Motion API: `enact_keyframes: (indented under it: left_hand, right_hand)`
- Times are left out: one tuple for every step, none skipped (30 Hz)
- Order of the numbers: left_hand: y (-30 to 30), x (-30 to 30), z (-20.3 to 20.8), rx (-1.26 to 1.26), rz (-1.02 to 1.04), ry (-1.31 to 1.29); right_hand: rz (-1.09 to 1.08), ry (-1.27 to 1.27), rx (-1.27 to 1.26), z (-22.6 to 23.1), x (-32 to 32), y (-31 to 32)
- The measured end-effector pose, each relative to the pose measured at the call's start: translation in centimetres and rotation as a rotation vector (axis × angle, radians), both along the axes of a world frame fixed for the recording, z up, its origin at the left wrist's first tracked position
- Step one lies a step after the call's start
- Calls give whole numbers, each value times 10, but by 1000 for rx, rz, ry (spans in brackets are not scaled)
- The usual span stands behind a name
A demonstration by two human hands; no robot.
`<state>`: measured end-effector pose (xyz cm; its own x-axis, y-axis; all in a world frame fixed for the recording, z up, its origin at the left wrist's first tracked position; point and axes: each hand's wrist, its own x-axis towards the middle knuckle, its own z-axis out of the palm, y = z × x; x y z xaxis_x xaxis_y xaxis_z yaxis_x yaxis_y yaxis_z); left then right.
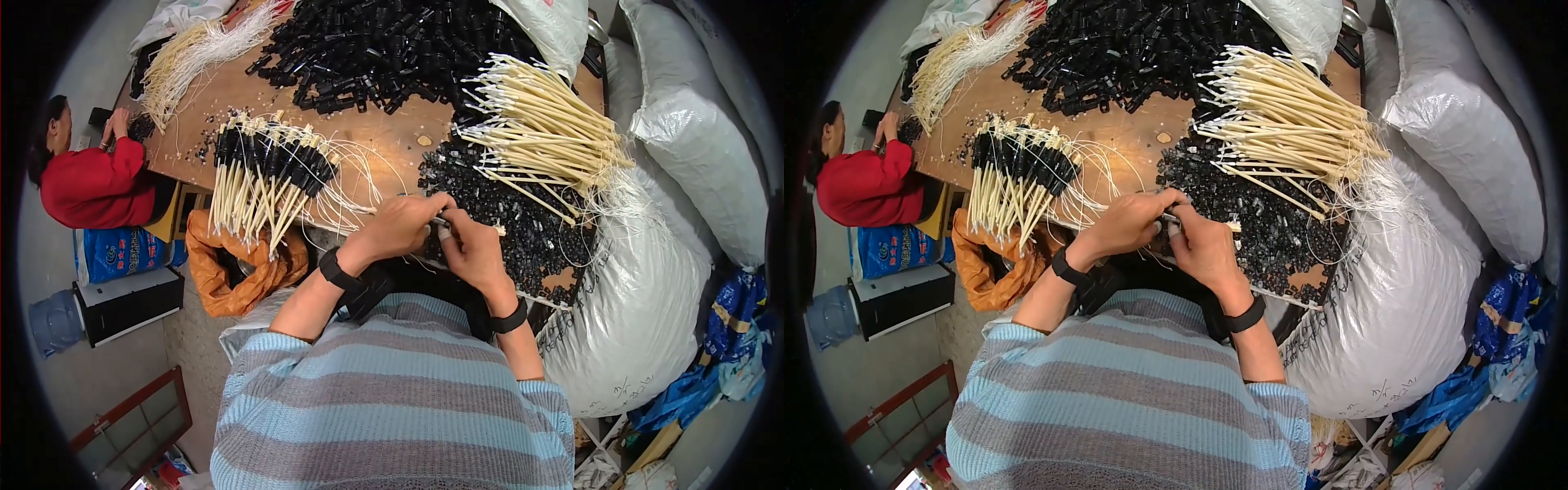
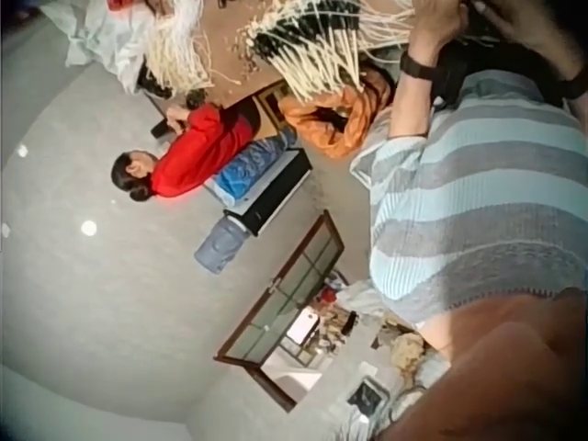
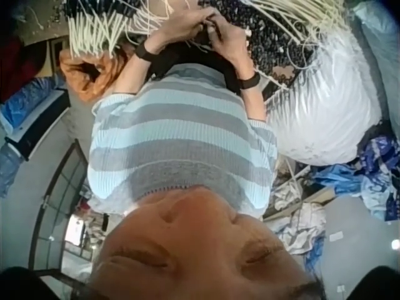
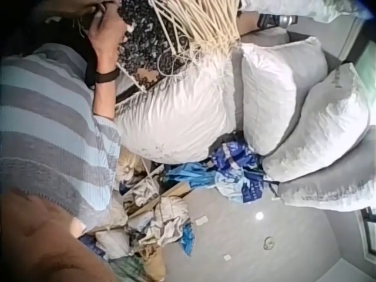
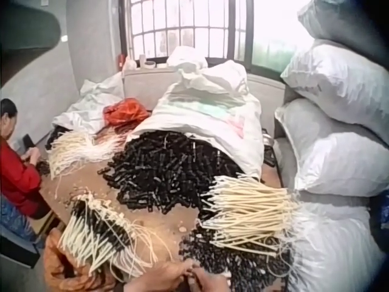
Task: The person assembles components by hand, picking up a black plastic piece and a white corded rod, fitting the rod into the piece, and sliding a small metal clip onto the assembly. The person then places the completed unit onto a growing pile on the table before reaching for the next set of parts.
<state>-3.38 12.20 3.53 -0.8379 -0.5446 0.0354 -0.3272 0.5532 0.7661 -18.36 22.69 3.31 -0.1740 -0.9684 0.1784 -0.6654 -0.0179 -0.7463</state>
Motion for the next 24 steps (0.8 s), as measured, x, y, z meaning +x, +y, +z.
enact_keyframes:
  left_hand:
    - [-1,-1,2,79,-56,-70]
    - [0,-1,2,80,-57,-68]
    - [1,-1,1,174,29,64]
    - [1,-1,1,267,116,195]
    - [-1,0,1,265,115,196]
    - [-4,2,1,70,86,254]
    - [-5,4,0,-126,60,309]
    - [-4,3,-4,-120,109,372]
    - [-2,4,-3,-123,110,372]
    - [2,7,-2,-105,108,408]
    - [3,9,-2,-87,104,445]
    - [2,10,-4,-88,100,444]
    - [1,12,-8,-79,59,429]
    - [0,13,-10,-69,17,413]
    - [-2,11,-11,-71,14,411]
    - [-6,7,-11,35,188,296]
    - [-13,3,-12,138,369,178]
    - [-27,1,-32,14,414,241]
    - [-36,-4,-41,3,428,233]
    - [-46,-9,-47,-96,374,181]
    - [-53,-12,-53,-194,321,124]
    - [-59,-17,-58,-155,313,92]
    - [-60,-21,-51,-110,298,60]
    - [-62,-23,-45,-36,322,-30]
  right_hand:
    - [83,-5,71,2,0,0]
    - [75,-1,55,3,1,1]
    - [74,0,56,1,2,2]
    - [38,35,24,-3,3,2]
    - [3,69,-7,-4,3,3]
    - [2,70,-10,-4,3,3]
    - [0,51,-16,-3,4,3]
    - [-1,33,-22,-3,4,3]
    - [0,32,-25,-3,5,3]
    - [18,-64,-78,-4,6,3]
    - [34,-160,-130,-6,6,4]
    - [51,-174,15,-7,5,5]
    - [50,-176,13,-7,6,6]
    - [11,-179,20,-6,8,6]
    - [-29,-182,27,-6,10,6]
    - [-103,-157,36,-11,10,6]
    - [-155,-274,57,-8,10,5]
    - [-195,-329,56,-11,8,5]
    - [-229,-390,56,-15,5,7]
    - [-225,-419,51,-16,3,4]
    - [-227,-416,81,-13,1,7]
    - [-253,-435,93,-17,-4,10]
    - [-286,-454,107,-19,-7,14]
    - [-305,-496,142,-18,-9,15]
